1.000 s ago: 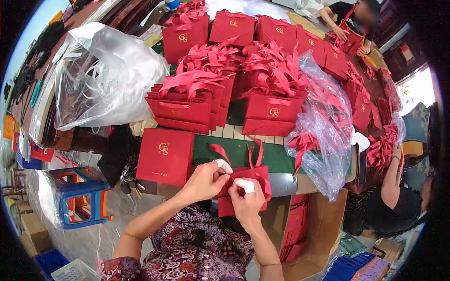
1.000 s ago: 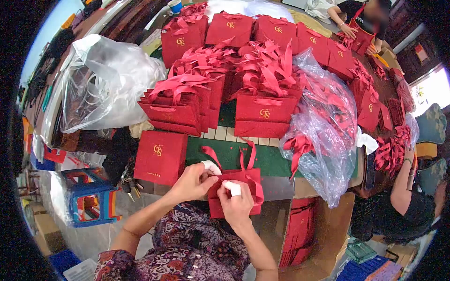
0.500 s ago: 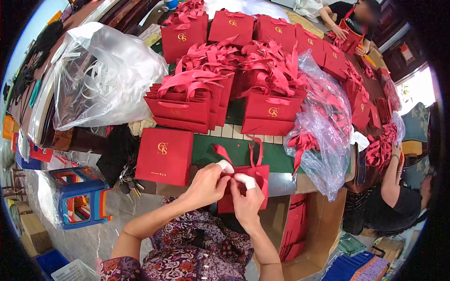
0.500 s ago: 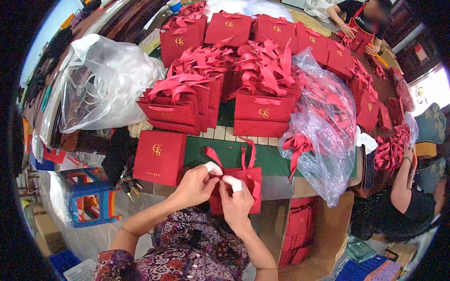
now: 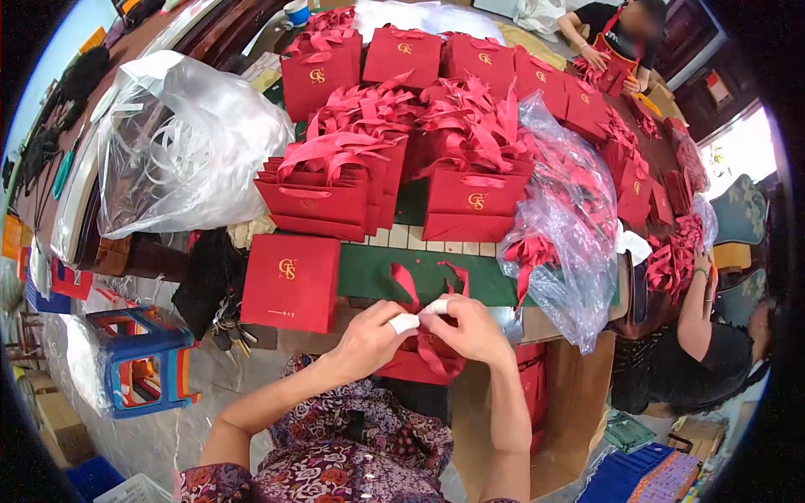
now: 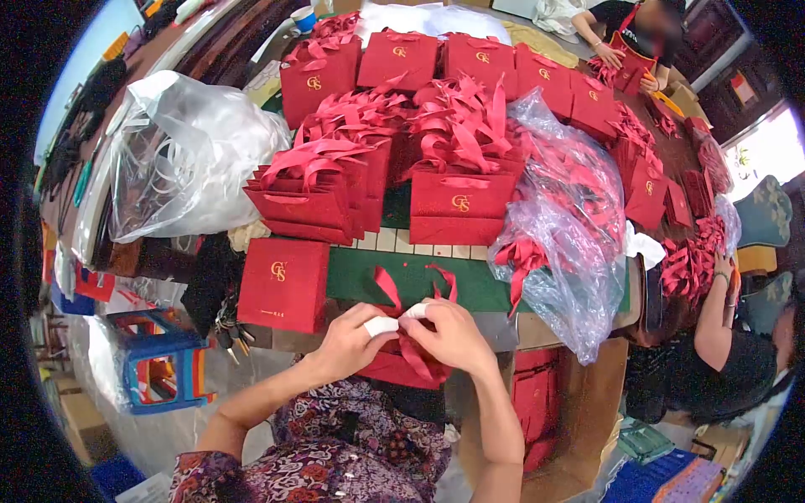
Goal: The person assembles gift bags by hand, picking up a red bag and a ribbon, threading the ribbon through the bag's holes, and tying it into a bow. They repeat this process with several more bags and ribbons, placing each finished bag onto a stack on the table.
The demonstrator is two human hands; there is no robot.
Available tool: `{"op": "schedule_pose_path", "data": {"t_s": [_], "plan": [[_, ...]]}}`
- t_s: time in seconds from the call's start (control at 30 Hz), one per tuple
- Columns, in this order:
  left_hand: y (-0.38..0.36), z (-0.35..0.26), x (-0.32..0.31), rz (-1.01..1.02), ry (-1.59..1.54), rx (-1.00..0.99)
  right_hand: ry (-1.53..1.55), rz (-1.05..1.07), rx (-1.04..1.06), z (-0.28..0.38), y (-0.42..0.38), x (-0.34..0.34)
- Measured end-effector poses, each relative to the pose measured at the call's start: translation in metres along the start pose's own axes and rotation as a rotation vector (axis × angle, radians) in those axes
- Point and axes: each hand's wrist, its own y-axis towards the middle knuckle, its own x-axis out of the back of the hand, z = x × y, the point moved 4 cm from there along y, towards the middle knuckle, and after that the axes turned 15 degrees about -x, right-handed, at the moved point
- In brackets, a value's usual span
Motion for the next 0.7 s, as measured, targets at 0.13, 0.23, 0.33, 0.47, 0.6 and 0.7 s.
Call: {"op": "schedule_pose_path", "data": {"t_s": [0.13, 0.23, 0.33, 0.47, 0.6, 0.7], "plan": [[0.004, -0.006, -0.001, 0.035, 0.024, -0.142, 0.095, 0.217, -0.042, -0.01, 0.016, -0.006], [0.008, -0.004, 0.001, 0.061, 0.025, -0.144, 0.29, 0.293, -0.08, -0.021, 0.023, -0.013], [0.004, 0.003, -0.003, 0.003, -0.022, 0.028, 0.377, 0.276, -0.095, -0.02, 0.025, -0.019], [0.002, 0.004, -0.005, 0.105, -0.033, 0.095, 0.534, -0.075, -0.234, -0.041, 0.04, -0.018], [0.005, 0.013, -0.004, 0.046, 0.01, 0.169, 0.453, -0.267, -0.192, -0.027, 0.027, -0.001], [0.01, 0.016, 0.001, 0.008, -0.046, 0.276, 0.324, -0.488, -0.169, -0.035, 0.011, 0.023]]}}
